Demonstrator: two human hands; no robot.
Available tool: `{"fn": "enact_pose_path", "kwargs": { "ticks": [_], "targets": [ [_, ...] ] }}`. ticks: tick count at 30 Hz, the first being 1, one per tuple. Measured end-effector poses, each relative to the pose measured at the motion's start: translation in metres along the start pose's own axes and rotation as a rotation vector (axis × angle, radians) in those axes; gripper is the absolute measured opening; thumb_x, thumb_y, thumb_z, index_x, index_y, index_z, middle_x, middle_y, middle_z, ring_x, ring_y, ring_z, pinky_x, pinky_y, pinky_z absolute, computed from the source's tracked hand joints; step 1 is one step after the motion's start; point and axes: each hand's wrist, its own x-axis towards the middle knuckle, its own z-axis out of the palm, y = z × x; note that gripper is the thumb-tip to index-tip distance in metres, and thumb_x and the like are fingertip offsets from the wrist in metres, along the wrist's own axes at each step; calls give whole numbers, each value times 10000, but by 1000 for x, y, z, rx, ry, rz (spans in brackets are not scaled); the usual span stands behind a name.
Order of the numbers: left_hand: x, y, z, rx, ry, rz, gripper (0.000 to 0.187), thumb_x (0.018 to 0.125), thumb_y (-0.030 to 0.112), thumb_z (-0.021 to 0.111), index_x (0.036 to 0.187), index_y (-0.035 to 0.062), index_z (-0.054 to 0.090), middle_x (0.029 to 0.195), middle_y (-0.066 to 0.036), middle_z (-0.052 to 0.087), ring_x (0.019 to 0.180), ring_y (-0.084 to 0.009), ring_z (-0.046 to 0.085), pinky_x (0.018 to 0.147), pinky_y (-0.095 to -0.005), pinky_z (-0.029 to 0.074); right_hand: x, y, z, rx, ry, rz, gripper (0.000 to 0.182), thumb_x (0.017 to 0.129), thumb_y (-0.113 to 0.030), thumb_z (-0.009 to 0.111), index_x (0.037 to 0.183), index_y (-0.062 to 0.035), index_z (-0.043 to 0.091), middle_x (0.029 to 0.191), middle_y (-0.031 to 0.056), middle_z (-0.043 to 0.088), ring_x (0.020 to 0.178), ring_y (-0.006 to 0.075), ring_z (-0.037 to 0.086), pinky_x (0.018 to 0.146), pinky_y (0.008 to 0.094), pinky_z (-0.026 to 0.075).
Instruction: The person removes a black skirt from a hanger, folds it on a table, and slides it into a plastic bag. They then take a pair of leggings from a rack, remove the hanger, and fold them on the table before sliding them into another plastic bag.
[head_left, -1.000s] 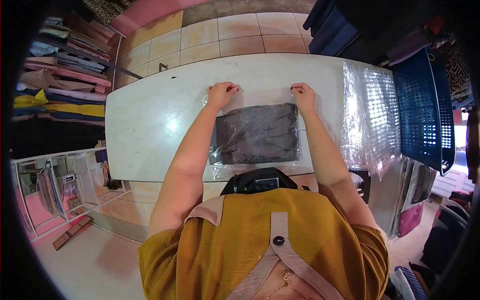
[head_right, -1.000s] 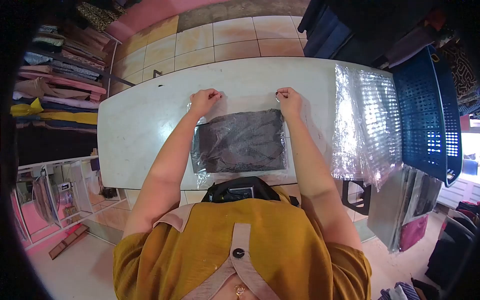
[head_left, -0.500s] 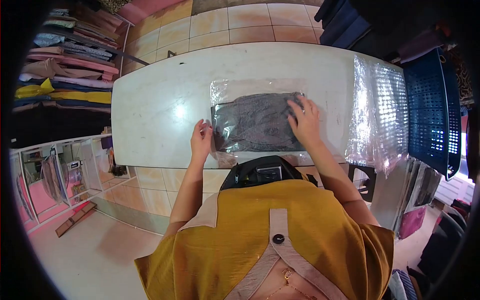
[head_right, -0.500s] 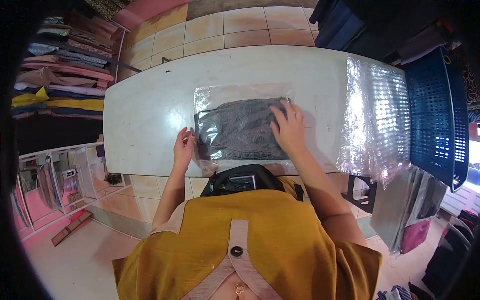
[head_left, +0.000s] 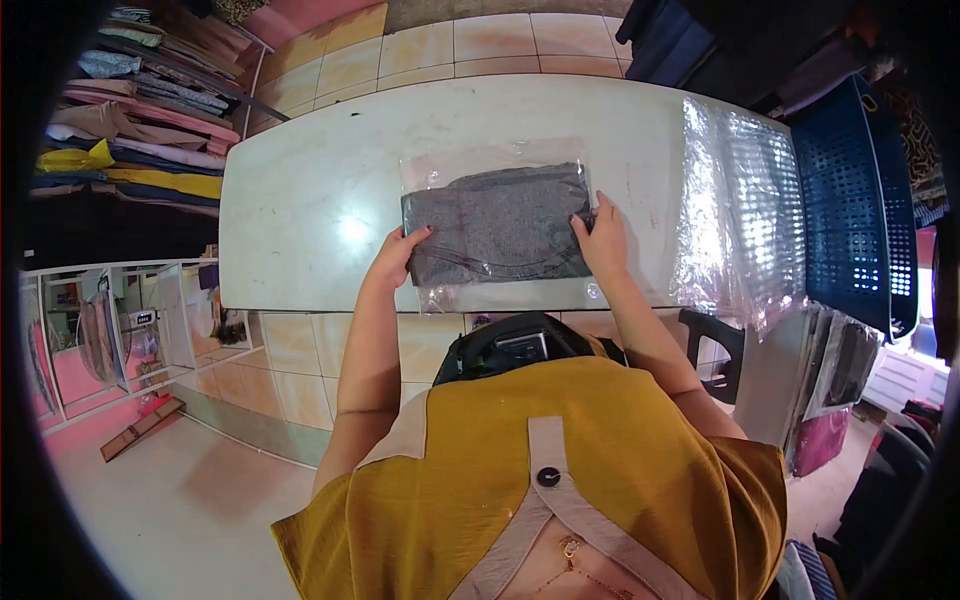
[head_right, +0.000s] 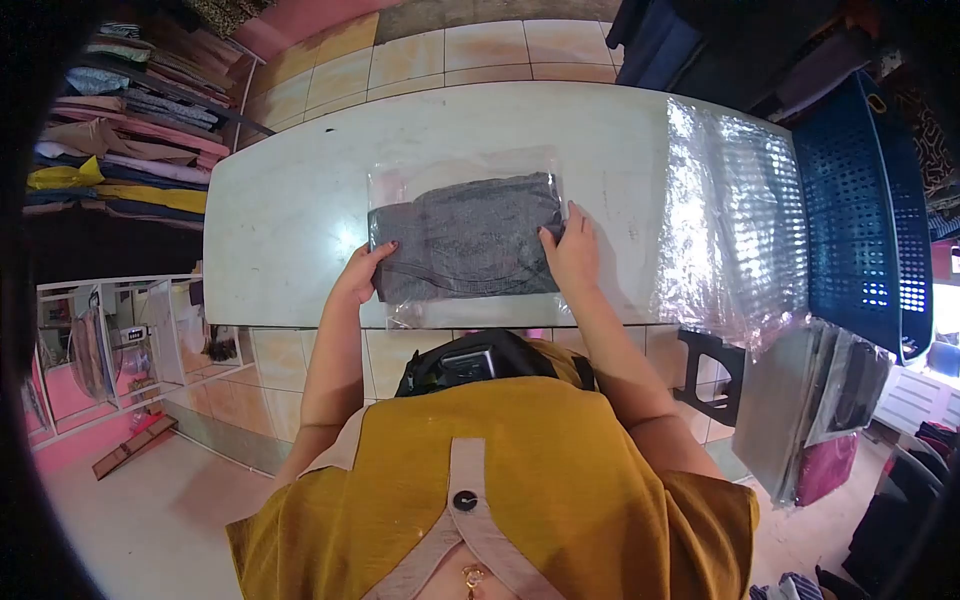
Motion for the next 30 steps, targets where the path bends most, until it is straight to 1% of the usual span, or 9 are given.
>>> {"fn": "enact_pose_path", "kwargs": {
  "ticks": [4,8,11,13,17,19,24,27,30],
  "targets": [
    [-11,-32,2,-142,34,-81,362,834,200,644,1106,-15,539,1035,-110,623,918,-221,608,813,-369,487,4,-2,-11,-32,-163,160,579,717,-223,734,1203,-35,481,1089,194,559,1037,366,530,873,419,437],
    [-54,-42,22,-236,72,-121,391,816,203,668,1113,-13,533,1033,-117,618,919,-244,609,815,-392,500,-3,1,-17,-34,-261,144,565,707,-224,741,1169,-31,478,1088,192,569,1021,362,545,858,415,449],
    [-65,-70,18,-236,23,-59,379,818,177,666,1126,-2,536,1038,-111,621,920,-244,610,813,-395,500,-20,12,-18,102,-253,119,543,705,-217,740,1137,-24,475,1122,205,566,1031,349,554,853,409,453],
    [-76,-85,18,-257,16,-51,353,814,141,665,1118,5,547,1034,-102,625,918,-242,612,811,-393,500,-34,24,-22,285,-370,225,576,701,-215,739,1160,-15,455,1114,212,577,1022,345,570,853,400,455],
    [-101,-110,22,-305,-49,-29,311,808,111,664,1085,13,564,1020,-93,630,915,-228,613,799,-382,502,-75,50,-26,280,-277,138,596,697,-220,743,1173,-6,456,1077,215,596,1005,346,581,861,386,453],
    [-114,-129,23,-321,-62,10,334,833,107,612,1141,14,524,1050,-102,615,921,-234,610,814,-387,499,-97,57,-32,301,-326,165,613,693,-229,747,1184,-2,459,1057,212,603,1004,348,583,866,379,451],
    [-160,-176,22,-298,-42,91,362,829,90,609,1168,11,509,1072,-104,610,964,-235,599,858,-386,480,-154,88,-23,511,-372,158,420,703,-191,738,1018,19,557,959,190,624,890,321,602,783,380,463],
    [-207,-202,26,-348,-64,108,368,811,92,647,1149,11,527,1072,-80,617,968,-216,593,851,-359,470,-199,73,-51,394,-413,180,413,701,-181,736,1010,21,550,943,188,622,876,314,600,771,381,463],
    [-241,-233,33,-376,-58,148,364,819,94,629,1157,6,524,1079,-92,614,979,-228,593,860,-363,471,-234,90,-56,443,-410,135,419,698,-177,735,1015,23,549,944,198,619,877,317,598,772,382,462]
  ]
}}
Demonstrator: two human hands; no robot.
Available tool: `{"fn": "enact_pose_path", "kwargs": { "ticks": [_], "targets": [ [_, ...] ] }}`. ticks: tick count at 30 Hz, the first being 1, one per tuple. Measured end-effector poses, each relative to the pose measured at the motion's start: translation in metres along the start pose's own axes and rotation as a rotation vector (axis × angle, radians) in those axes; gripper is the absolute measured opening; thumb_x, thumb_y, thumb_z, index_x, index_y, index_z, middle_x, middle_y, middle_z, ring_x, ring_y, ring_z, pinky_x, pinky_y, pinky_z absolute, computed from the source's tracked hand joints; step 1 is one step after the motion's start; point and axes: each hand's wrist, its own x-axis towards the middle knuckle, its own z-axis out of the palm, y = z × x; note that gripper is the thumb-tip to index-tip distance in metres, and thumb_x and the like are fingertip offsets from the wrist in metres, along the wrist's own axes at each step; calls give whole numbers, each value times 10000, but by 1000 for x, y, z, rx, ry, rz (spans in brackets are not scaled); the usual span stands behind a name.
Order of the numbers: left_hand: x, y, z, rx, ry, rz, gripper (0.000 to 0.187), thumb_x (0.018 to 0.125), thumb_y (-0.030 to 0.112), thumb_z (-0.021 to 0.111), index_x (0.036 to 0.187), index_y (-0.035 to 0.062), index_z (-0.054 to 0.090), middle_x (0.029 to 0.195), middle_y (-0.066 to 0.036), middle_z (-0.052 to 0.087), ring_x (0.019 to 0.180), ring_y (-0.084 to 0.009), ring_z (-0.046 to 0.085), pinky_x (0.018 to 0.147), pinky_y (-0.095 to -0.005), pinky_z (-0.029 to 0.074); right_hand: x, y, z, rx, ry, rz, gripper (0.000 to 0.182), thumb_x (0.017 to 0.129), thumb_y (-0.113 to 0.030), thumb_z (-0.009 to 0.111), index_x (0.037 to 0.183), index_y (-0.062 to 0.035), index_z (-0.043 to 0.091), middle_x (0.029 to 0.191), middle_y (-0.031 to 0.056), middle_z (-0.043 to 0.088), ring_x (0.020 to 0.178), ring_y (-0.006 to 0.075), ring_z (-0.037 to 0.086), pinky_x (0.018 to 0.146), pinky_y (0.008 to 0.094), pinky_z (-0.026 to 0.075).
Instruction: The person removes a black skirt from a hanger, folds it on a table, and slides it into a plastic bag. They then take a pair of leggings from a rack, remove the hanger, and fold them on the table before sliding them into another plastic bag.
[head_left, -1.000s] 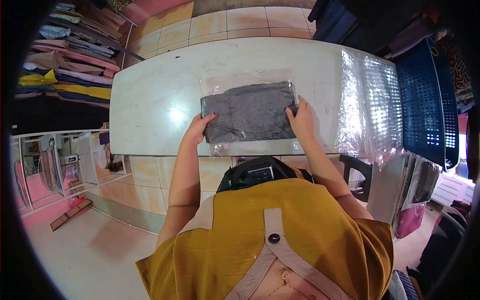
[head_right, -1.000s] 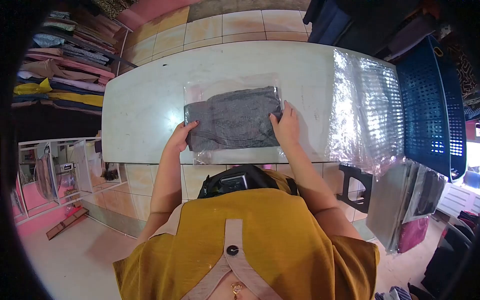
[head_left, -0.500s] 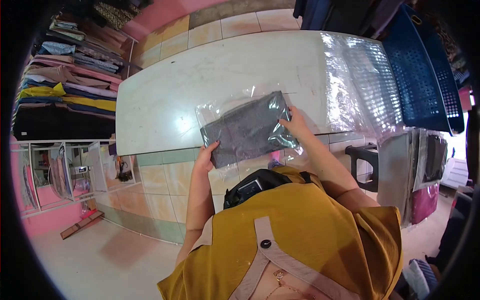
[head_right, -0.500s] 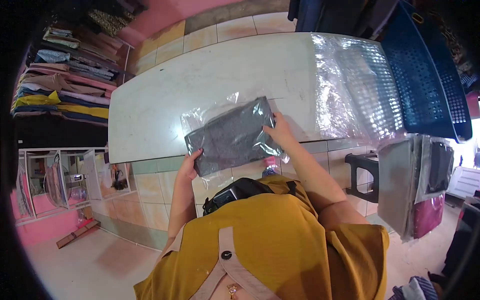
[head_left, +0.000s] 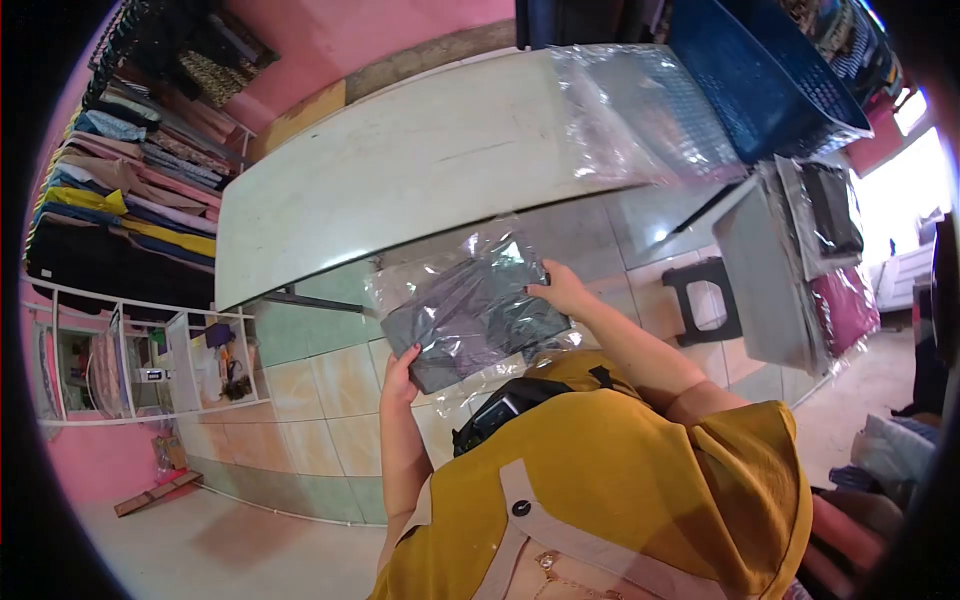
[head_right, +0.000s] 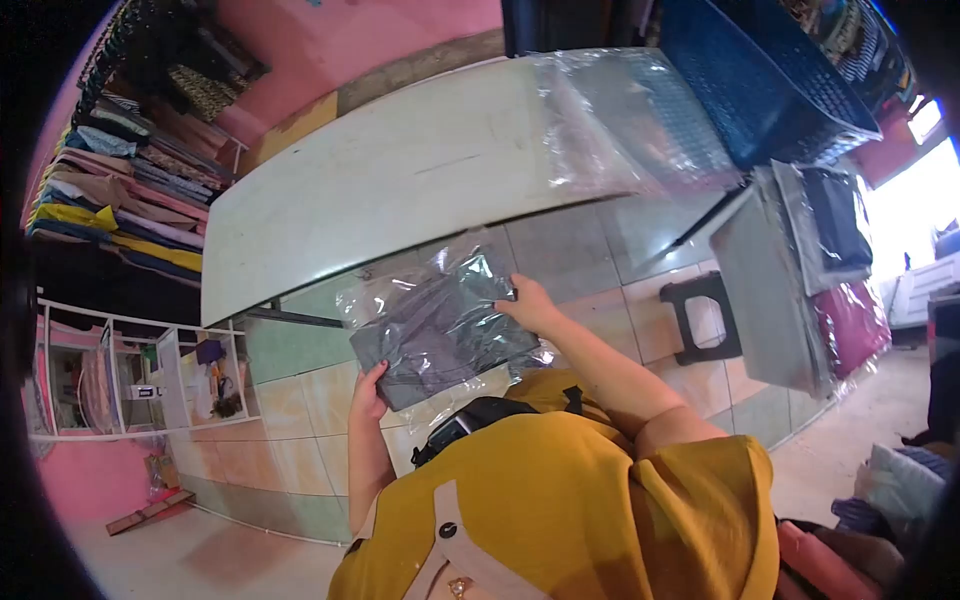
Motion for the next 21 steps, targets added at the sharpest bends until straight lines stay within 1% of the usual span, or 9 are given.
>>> {"fn": "enact_pose_path", "kwargs": {
  "ticks": [7,9,10,12,13,14,17,19,21],
  "targets": [
    [-43,-44,31,38,-38,-23,392,822,104,626,1182,2,508,1107,-100,599,1000,-242,584,877,-375,468,-73,-7,-55,26,53,-30,393,697,-165,725,1011,8,562,940,187,622,872,301,602,779,371,458],
    [-45,-40,57,57,-63,-28,429,815,107,636,1206,5,490,1136,-97,585,1032,-244,565,902,-380,451,-86,-12,-85,-12,75,-54,324,720,-91,689,1007,10,574,838,103,617,771,180,565,712,317,453],
    [-46,-37,74,54,-92,3,454,813,104,638,1224,5,473,1154,-100,576,1053,-246,555,921,-383,436,-87,-2,-99,51,91,-96,305,725,-94,690,987,10,572,812,83,601,756,159,548,704,307,446],
    [-47,-35,108,65,-143,62,518,809,97,641,1272,9,426,1208,-110,548,1109,-250,523,965,-389,397,-107,-12,-141,61,133,-102,315,718,-113,700,979,8,570,819,108,599,752,196,551,708,321,445],
    [-49,-36,132,77,-152,57,518,809,97,641,1272,9,426,1208,-110,548,1109,-250,523,965,-389,397,-115,-12,-163,67,157,-113,327,711,-132,710,971,5,568,827,133,597,748,232,554,713,335,444],
    [-53,-37,159,94,-188,62,520,810,95,638,1276,11,421,1216,-113,544,1114,-250,522,966,-389,396,-120,-3,-184,157,181,-153,318,721,-120,703,976,10,563,817,107,592,734,187,533,699,313,437],
    [-57,-55,248,94,-292,60,500,815,87,630,1267,16,430,1214,-117,550,1114,-252,528,961,-390,403,-158,10,-268,255,275,-190,315,735,-107,695,993,14,560,835,90,603,750,161,534,694,306,437],
    [-55,-79,310,97,-371,20,423,832,91,596,1229,12,472,1149,-118,591,1055,-266,572,926,-431,446,-194,14,-334,281,338,-168,314,751,-75,677,1027,15,557,857,73,611,767,136,535,696,298,439],
    [-69,-106,391,79,-468,-42,338,835,101,598,1148,-6,530,1092,-120,617,1012,-256,596,904,-428,466,-226,36,-406,189,460,-165,333,755,-50,666,1060,18,550,892,68,623,804,130,556,733,297,450]
  ]
}}
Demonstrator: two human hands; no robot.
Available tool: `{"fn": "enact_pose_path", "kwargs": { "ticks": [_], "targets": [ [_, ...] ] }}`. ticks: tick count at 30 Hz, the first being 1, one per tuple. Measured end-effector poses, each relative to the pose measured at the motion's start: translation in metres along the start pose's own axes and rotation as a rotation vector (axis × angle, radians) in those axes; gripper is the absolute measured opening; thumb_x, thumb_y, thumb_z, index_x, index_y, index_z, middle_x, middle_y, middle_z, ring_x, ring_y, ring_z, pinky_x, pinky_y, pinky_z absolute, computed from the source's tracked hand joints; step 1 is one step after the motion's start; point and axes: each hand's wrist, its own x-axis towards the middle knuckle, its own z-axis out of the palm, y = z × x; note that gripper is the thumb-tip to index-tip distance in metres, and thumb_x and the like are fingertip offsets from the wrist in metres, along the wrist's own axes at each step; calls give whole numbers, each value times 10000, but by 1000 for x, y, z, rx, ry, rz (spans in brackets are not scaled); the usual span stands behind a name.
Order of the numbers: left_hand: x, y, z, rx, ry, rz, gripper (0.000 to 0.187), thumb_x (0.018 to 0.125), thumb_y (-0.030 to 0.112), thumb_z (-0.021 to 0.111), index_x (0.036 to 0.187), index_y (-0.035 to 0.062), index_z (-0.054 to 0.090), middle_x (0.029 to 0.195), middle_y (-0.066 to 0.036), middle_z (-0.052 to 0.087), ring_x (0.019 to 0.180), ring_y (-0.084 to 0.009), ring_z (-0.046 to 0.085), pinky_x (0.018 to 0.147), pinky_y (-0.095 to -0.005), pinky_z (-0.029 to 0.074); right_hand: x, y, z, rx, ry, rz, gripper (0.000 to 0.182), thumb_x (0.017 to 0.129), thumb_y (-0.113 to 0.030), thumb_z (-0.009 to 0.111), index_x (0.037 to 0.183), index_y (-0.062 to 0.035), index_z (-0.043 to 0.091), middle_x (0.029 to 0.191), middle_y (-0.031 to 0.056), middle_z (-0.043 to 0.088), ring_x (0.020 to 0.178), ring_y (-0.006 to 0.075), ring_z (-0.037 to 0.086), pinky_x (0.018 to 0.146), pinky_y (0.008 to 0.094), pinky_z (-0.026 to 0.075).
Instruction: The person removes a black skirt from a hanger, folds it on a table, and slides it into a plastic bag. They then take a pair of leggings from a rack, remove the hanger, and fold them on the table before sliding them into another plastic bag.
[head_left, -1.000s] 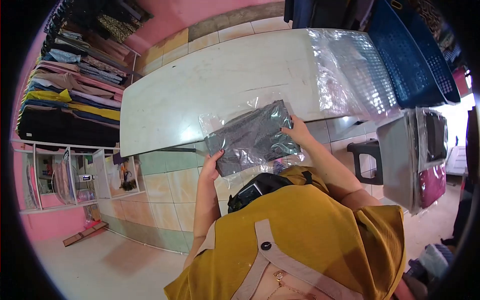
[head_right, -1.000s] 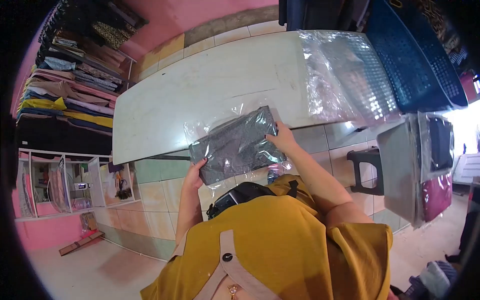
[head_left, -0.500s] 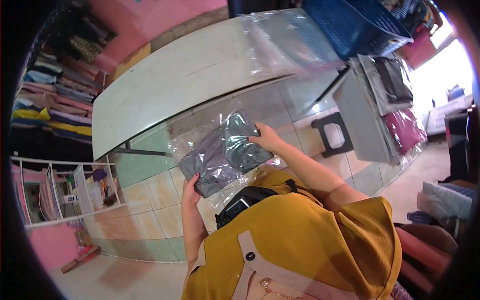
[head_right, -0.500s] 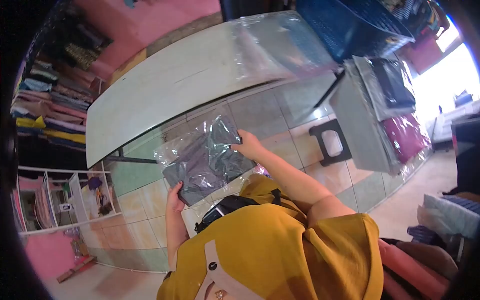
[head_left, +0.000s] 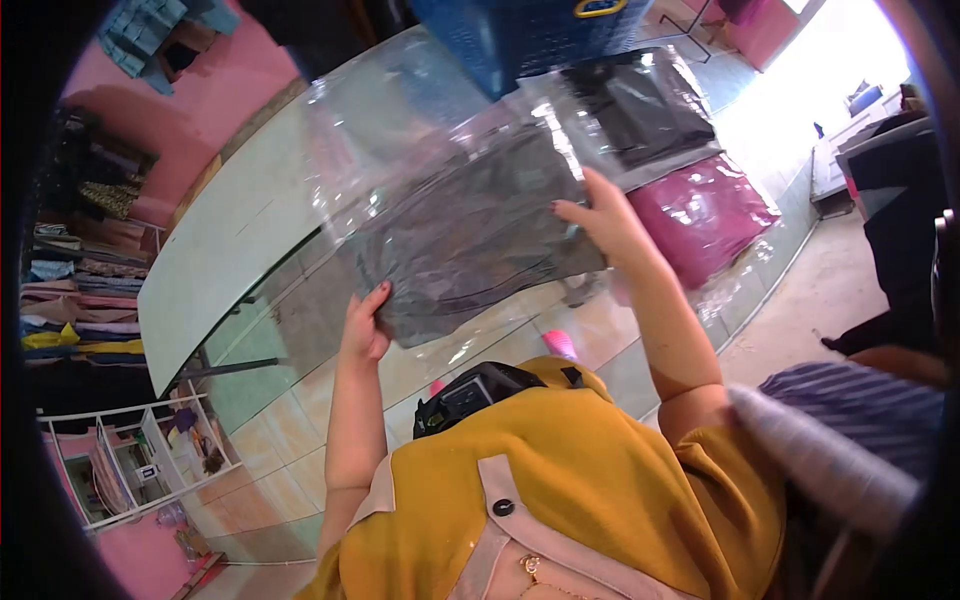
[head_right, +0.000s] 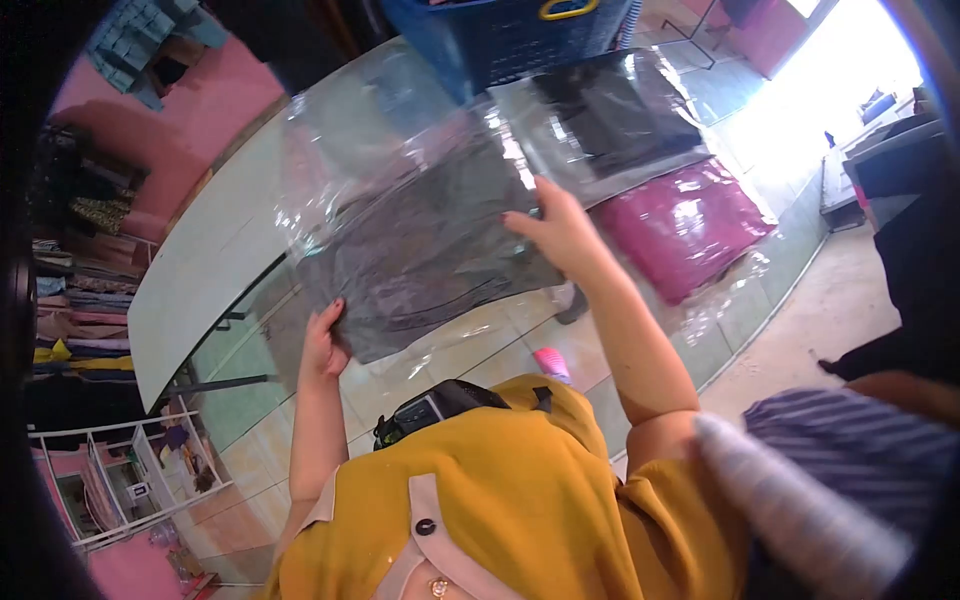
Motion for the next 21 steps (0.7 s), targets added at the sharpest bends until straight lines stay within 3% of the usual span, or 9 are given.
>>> {"fn": "enact_pose_path", "kwargs": {
  "ticks": [2,4,8,10,12,14,16,19,21],
  "targets": [
    [28,-30,75,-44,-84,-79,306,837,115,603,1111,-10,551,1078,-117,623,1001,-248,601,895,-425,471,-7,-16,-79,-25,90,-44,337,768,-29,650,1086,12,547,942,63,631,851,131,574,764,291,462],
    [47,-56,150,-87,-166,-155,292,843,134,609,1095,-6,561,1066,-112,628,987,-238,604,895,-417,470,-17,-30,-152,-13,178,37,365,788,-19,634,1137,5,530,986,68,632,870,140,591,772,279,476],
    [67,-114,260,-213,-298,-285,283,862,171,607,1088,6,565,1064,-107,625,966,-220,605,901,-399,464,-16,-20,-279,198,168,103,444,814,-5,610,1233,10,460,1015,107,624,844,157,625,757,287,514],
    [79,-159,284,-231,-302,-391,280,878,183,593,1095,11,558,1072,-106,619,987,-218,595,918,-398,456,-10,3,-318,203,141,128,484,818,-51,628,1256,24,438,1027,130,620,849,171,630,765,302,523],
    [91,-205,288,-200,-306,-467,277,882,180,586,1099,11,552,1080,-105,615,1001,-221,589,930,-400,450,-4,43,-343,-148,210,386,550,804,-148,676,1260,45,436,1030,149,618,848,185,629,753,300,512],
    [89,-223,295,-176,-308,-534,274,887,176,579,1103,11,546,1088,-104,611,1015,-224,583,942,-403,443,7,119,-374,-365,176,479,608,777,-233,717,1252,43,455,1036,164,614,846,199,627,729,293,500],
    [87,-222,298,-172,-204,-566,294,884,169,583,1123,5,532,1105,-111,603,1041,-234,570,970,-412,423,9,124,-379,-346,164,415,632,761,-269,732,1249,37,472,1029,167,613,860,208,616,745,301,483],
    [85,-201,306,-263,-252,-621,290,846,164,557,1092,11,541,1107,-122,603,1030,-256,577,950,-430,426,11,102,-379,-173,159,366,615,761,-260,728,1236,46,484,1008,162,610,838,197,603,761,309,475],
    [88,-201,304,-261,-263,-644,282,797,182,520,1030,25,552,1067,-112,616,987,-272,589,925,-445,430,16,114,-381,-255,154,344,586,765,-242,723,1220,47,494,994,162,612,826,191,606,733,303,481]
  ]
}}
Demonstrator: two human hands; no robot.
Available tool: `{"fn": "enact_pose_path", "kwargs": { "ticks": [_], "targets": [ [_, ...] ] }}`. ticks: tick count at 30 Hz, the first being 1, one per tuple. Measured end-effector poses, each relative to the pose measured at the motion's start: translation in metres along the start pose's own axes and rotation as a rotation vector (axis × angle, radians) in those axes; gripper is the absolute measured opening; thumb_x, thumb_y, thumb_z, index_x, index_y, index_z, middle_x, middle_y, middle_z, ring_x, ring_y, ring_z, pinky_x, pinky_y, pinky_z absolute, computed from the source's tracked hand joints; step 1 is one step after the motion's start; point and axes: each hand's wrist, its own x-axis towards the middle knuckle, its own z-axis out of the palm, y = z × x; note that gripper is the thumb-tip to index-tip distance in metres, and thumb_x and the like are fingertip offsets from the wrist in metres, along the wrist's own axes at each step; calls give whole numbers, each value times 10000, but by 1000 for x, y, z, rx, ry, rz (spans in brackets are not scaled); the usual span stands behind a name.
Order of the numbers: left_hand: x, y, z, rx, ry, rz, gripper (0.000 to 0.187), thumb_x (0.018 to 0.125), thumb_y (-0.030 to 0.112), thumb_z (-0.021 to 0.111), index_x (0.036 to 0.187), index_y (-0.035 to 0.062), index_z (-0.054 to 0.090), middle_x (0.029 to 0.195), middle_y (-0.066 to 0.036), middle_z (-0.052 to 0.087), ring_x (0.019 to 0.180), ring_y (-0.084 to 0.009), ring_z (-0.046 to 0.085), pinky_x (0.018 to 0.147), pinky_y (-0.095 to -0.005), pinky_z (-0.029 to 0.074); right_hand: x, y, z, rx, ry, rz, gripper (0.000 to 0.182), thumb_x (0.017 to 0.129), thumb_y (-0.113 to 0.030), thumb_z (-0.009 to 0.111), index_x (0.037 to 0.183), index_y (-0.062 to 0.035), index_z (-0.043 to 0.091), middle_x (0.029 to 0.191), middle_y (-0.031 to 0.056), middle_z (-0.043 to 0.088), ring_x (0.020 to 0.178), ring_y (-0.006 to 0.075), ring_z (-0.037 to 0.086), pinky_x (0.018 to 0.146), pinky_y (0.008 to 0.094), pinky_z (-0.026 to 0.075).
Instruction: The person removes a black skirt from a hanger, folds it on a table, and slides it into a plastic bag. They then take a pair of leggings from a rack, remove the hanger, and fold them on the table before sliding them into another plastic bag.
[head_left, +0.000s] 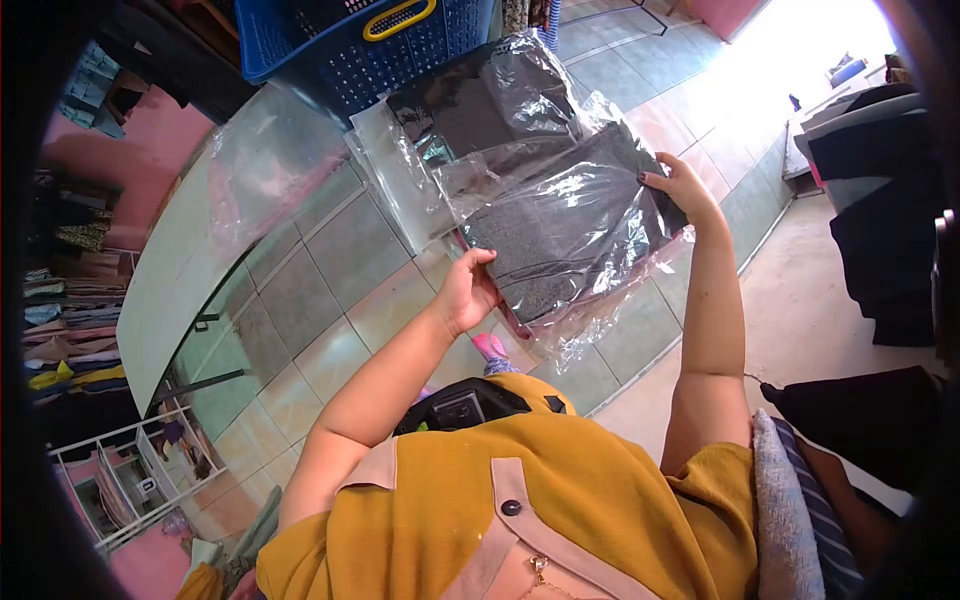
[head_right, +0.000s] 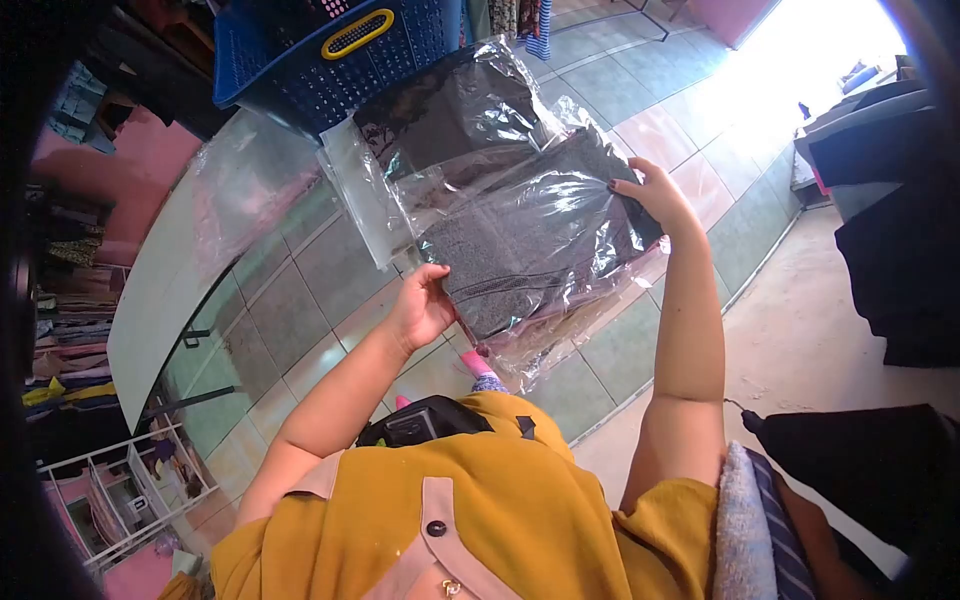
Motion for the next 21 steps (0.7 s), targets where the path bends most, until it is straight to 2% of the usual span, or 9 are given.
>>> {"fn": "enact_pose_path", "kwargs": {
  "ticks": [6,10,12,13,15,16,18,19,21],
  "targets": [
    [0,-8,-17,223,102,37,225,815,85,541,1027,15,522,1003,-96,614,933,-236,597,860,-403,484,3,-6,-2,44,-81,8,538,758,-212,716,1186,48,521,944,143,630,819,185,612,724,304,483],
    [-17,10,-6,262,120,60,198,827,104,576,1004,29,528,986,-88,616,895,-227,612,834,-396,503,7,-6,-5,-79,-103,20,547,772,-207,696,1243,-13,496,967,154,631,868,224,619,780,341,480],
    [-34,28,-2,415,139,-56,303,845,173,591,1100,27,519,1018,-116,618,931,-285,613,867,-434,484,-3,-24,-5,-490,78,-115,629,776,-268,697,1329,-128,430,1153,178,573,1061,297,555,894,380,438],
    [-42,35,5,415,139,-54,303,845,173,591,1100,27,519,1018,-116,618,931,-285,613,867,-434,484,-5,-33,0,-490,78,-118,629,776,-268,697,1329,-128,430,1153,178,573,1061,297,555,894,380,438],
    [-54,45,17,1820,480,217,543,840,300,622,1261,11,440,1181,-198,556,1111,-350,531,945,-477,418,-9,-49,15,-739,477,-360,689,779,-406,673,1374,-247,365,1343,156,439,1248,340,391,1006,431,340],
    [-49,44,16,1819,481,211,543,840,300,622,1261,11,440,1181,-198,556,1111,-350,531,945,-477,418,-7,-53,24,-745,444,-388,675,795,-529,598,1379,-291,357,1437,126,324,1334,343,263,1061,493,252],
    [-27,38,15,1880,305,1104,894,758,553,630,1422,83,258,1417,-241,304,1301,-417,303,1027,-560,269,-3,-52,47,-837,397,-407,662,806,-557,561,1384,-322,341,1456,127,289,1350,347,233,1068,524,217],
    [-20,30,18,1881,303,1111,894,758,553,630,1422,83,258,1417,-241,304,1301,-417,303,1027,-560,269,-1,-48,56,-930,357,-422,650,817,-585,525,1390,-353,324,1474,128,254,1365,351,202,1074,555,183],
    [-5,10,24,2179,190,1041,1079,648,718,594,1463,162,156,1498,-229,67,1363,-458,76,1045,-621,134,9,-29,65,-908,281,-378,653,820,-594,512,1397,-365,307,1489,122,216,1370,359,183,1073,574,163]
  ]
}}
